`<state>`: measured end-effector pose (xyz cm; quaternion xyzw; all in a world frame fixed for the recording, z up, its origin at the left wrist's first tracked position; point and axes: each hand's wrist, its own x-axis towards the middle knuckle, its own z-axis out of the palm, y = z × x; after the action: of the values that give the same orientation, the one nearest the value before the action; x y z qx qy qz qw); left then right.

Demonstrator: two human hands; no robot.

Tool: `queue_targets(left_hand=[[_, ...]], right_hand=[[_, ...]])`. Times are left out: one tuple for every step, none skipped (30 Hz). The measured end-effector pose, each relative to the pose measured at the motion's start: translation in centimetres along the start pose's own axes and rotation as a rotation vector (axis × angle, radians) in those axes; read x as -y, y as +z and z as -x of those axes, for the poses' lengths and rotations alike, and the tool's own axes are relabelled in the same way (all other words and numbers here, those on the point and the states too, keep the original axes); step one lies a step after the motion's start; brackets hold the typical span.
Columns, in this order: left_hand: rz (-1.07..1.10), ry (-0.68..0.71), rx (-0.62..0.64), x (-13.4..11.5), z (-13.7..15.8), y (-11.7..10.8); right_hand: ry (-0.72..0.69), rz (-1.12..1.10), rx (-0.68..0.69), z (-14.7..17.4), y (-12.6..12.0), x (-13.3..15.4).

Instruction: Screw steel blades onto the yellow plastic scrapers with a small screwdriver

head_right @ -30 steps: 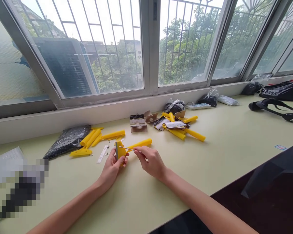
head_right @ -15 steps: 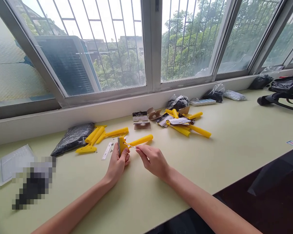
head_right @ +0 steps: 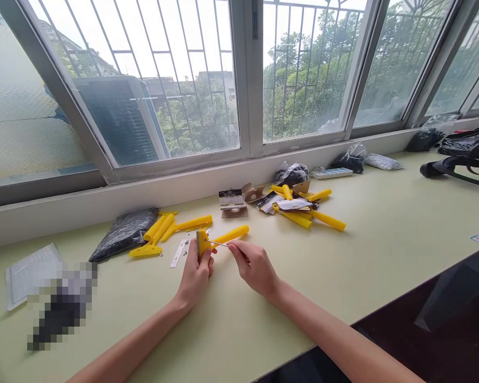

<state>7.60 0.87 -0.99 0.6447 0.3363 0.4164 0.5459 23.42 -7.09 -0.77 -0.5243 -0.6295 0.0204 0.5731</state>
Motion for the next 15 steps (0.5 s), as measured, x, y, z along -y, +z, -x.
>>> queue_targets(left_hand=[[-0.014,0.006,-0.004,0.1,0.0,0.0],[-0.026,0.012,-0.008,0.1,0.0,0.0],[-0.038,0.017,-0.011,0.1,0.0,0.0],[-0.052,0.021,-0.013,0.1,-0.1,0.0],[-0.07,0.024,-0.015,0.1,-0.1,-0.1],[-0.091,0.029,-0.018,0.1,-0.1,-0.1],[-0.117,0.037,-0.021,0.1,-0.2,-0.1],[-0.146,0.049,-0.024,0.0,-0.3,-0.2],[-0.177,0.065,-0.029,0.0,-0.4,-0.2],[-0.21,0.082,-0.032,-0.1,-0.5,-0.3],[-0.245,0.099,-0.034,-0.1,-0.6,-0.3],[-0.277,0.113,-0.035,-0.1,-0.8,-0.4],[-0.304,0.126,-0.033,-0.1,-0.9,-0.4],[-0.325,0.136,-0.029,-0.1,-1.0,-0.4],[-0.34,0.145,-0.023,-0.1,-1.1,-0.4]], right_hand=[[0.025,-0.002,0.004,-0.1,0.0,0.0],[0.043,0.002,0.015,-0.2,-0.1,0.1],[0.055,0.012,0.034,-0.2,-0.2,0.1],[0.063,0.03,0.057,-0.2,-0.2,0.1],[0.069,0.053,0.08,-0.2,-0.3,0.0],[0.076,0.079,0.099,-0.2,-0.4,0.0],[0.087,0.102,0.114,-0.2,-0.4,0.0],[0.101,0.119,0.122,-0.1,-0.4,0.0],[0.114,0.132,0.125,-0.1,-0.4,0.0],[0.123,0.141,0.125,-0.1,-0.4,0.0],[0.122,0.149,0.124,-0.2,-0.3,0.0],[0.114,0.157,0.122,-0.2,-0.2,0.0],[0.102,0.166,0.115,-0.2,-0.2,0.0],[0.086,0.174,0.106,-0.2,-0.1,0.0],[0.067,0.18,0.094,-0.2,-0.1,-0.1]])
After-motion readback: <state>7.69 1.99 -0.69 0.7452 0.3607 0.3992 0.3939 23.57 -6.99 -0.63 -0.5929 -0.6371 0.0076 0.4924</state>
